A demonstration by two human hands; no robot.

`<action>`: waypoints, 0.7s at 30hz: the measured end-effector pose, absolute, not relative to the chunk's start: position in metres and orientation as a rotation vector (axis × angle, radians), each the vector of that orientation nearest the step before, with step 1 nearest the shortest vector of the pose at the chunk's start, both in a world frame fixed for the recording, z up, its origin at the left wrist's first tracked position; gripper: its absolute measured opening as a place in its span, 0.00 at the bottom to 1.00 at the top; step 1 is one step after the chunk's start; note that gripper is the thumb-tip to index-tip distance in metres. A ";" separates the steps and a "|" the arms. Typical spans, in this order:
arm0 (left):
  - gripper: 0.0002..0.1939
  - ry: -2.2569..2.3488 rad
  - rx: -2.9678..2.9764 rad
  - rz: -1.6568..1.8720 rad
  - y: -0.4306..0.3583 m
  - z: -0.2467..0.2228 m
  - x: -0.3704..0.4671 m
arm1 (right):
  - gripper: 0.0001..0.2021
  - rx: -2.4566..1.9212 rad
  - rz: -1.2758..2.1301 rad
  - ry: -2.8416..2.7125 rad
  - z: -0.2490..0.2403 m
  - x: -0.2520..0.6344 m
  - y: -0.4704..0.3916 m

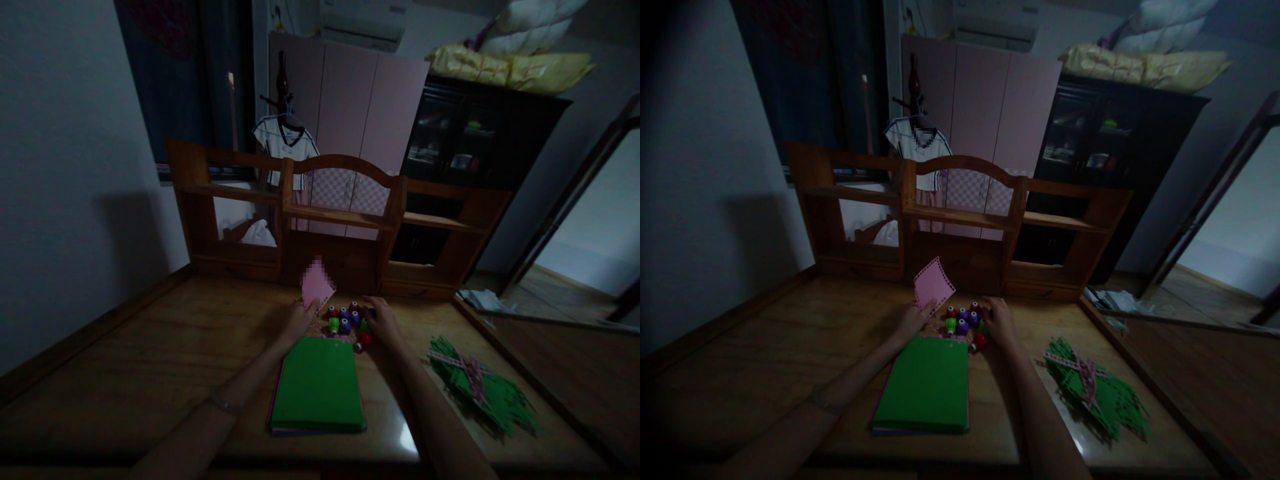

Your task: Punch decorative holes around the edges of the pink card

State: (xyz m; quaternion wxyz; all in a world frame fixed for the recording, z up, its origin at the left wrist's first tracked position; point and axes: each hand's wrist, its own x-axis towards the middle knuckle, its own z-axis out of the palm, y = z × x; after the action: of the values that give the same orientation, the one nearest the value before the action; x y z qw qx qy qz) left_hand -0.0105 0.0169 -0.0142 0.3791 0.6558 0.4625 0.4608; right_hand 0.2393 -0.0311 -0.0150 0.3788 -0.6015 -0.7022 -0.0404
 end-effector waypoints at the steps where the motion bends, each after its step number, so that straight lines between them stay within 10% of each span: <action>1: 0.21 1.175 1.677 1.179 0.016 -0.013 -0.011 | 0.15 -1.538 -0.109 -1.790 -0.015 0.239 -0.031; 21: 0.15 0.357 0.970 1.005 -0.012 0.032 -0.011 | 0.13 -1.433 -0.165 -1.729 0.014 0.200 -0.050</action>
State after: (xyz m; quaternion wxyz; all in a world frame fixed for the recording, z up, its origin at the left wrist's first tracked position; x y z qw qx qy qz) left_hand -0.0113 -0.0121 0.0316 0.7513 0.4439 0.1634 0.4602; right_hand 0.1999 -0.0496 0.0143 0.4306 -0.5743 -0.6931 -0.0662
